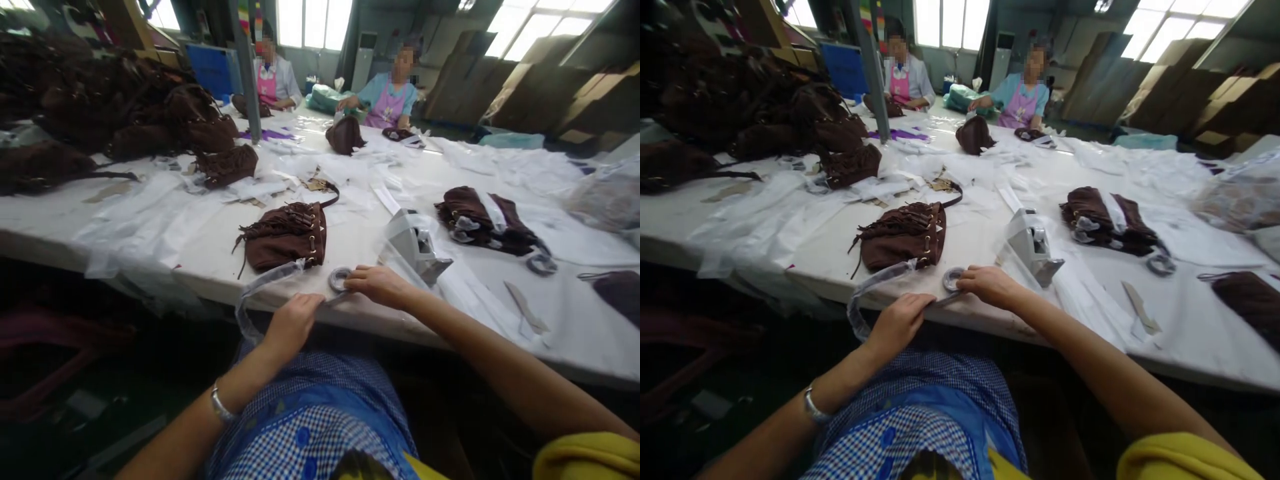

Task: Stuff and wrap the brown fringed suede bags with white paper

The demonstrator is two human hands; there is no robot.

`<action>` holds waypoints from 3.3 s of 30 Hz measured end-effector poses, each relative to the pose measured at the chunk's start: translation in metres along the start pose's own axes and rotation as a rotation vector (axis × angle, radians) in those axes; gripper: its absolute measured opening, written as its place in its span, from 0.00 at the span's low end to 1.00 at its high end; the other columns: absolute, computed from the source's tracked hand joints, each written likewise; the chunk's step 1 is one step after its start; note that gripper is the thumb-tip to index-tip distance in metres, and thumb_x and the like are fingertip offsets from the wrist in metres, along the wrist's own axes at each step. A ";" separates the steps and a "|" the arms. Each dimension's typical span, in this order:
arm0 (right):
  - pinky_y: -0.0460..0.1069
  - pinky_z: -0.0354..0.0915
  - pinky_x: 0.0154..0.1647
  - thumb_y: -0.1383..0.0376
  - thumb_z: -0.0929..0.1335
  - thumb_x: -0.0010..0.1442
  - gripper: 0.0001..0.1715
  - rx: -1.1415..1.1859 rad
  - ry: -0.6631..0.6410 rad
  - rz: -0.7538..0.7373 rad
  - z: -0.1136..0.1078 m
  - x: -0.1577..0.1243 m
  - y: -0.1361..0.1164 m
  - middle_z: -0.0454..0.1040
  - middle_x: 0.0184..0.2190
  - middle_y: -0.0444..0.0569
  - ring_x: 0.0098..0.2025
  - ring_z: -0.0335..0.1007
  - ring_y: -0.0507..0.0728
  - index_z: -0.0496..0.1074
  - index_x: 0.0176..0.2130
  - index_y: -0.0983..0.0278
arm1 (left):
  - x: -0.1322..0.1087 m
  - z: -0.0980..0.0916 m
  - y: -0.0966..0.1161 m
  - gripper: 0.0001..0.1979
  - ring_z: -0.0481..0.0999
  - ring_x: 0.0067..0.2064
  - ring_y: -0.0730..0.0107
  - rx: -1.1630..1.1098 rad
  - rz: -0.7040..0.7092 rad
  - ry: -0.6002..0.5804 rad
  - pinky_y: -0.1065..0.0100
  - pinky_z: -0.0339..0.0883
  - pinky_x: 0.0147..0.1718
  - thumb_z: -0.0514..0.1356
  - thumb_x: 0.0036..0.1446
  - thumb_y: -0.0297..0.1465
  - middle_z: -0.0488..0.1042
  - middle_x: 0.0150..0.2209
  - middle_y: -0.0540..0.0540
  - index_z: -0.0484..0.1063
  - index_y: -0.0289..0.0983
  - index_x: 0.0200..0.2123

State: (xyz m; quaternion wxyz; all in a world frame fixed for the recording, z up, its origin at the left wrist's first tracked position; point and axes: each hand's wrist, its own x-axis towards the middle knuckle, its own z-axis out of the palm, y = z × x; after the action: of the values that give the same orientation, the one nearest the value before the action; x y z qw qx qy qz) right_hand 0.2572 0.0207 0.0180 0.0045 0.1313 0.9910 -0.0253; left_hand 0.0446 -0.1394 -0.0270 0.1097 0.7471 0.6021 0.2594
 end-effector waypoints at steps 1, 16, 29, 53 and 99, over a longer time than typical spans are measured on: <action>0.48 0.60 0.36 0.68 0.62 0.68 0.14 0.009 -0.001 0.002 -0.001 -0.002 0.002 0.77 0.39 0.50 0.40 0.67 0.56 0.75 0.46 0.60 | -0.008 0.000 -0.002 0.23 0.74 0.54 0.62 -0.011 -0.019 -0.004 0.61 0.69 0.54 0.52 0.59 0.18 0.76 0.52 0.44 0.69 0.39 0.55; 0.48 0.61 0.36 0.72 0.62 0.66 0.15 0.031 0.066 0.030 0.000 -0.008 0.006 0.77 0.38 0.51 0.40 0.68 0.57 0.76 0.45 0.61 | 0.002 -0.129 -0.083 0.40 0.65 0.64 0.54 0.304 0.047 -0.069 0.56 0.62 0.60 0.62 0.51 0.29 0.60 0.67 0.45 0.56 0.48 0.67; 0.47 0.59 0.34 0.70 0.61 0.67 0.13 -0.010 0.068 0.021 0.006 0.016 0.008 0.76 0.37 0.50 0.39 0.67 0.56 0.74 0.44 0.61 | 0.148 -0.113 -0.177 0.31 0.58 0.68 0.51 0.426 0.144 0.027 0.36 0.43 0.64 0.50 0.51 0.15 0.68 0.62 0.39 0.73 0.42 0.55; 0.49 0.67 0.31 0.74 0.61 0.63 0.18 0.055 0.124 0.147 -0.047 -0.066 -0.012 0.78 0.34 0.49 0.34 0.75 0.57 0.75 0.42 0.56 | -0.013 -0.173 -0.101 0.16 0.78 0.49 0.60 -0.177 -0.057 0.437 0.60 0.68 0.55 0.61 0.60 0.34 0.80 0.46 0.48 0.75 0.43 0.51; 0.49 0.65 0.42 0.73 0.63 0.66 0.14 -0.119 -0.086 -0.260 -0.011 0.019 0.023 0.77 0.45 0.50 0.45 0.68 0.56 0.76 0.47 0.65 | 0.106 -0.022 -0.044 0.11 0.73 0.41 0.66 0.371 0.562 -0.169 0.66 0.68 0.41 0.58 0.63 0.26 0.74 0.41 0.47 0.77 0.43 0.46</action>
State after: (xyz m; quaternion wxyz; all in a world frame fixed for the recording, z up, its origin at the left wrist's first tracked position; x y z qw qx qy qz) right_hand 0.2454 0.0486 0.0277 0.0515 0.0000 0.9983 0.0274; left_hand 0.0109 -0.0302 -0.0026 -0.0542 0.9097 0.3986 0.1029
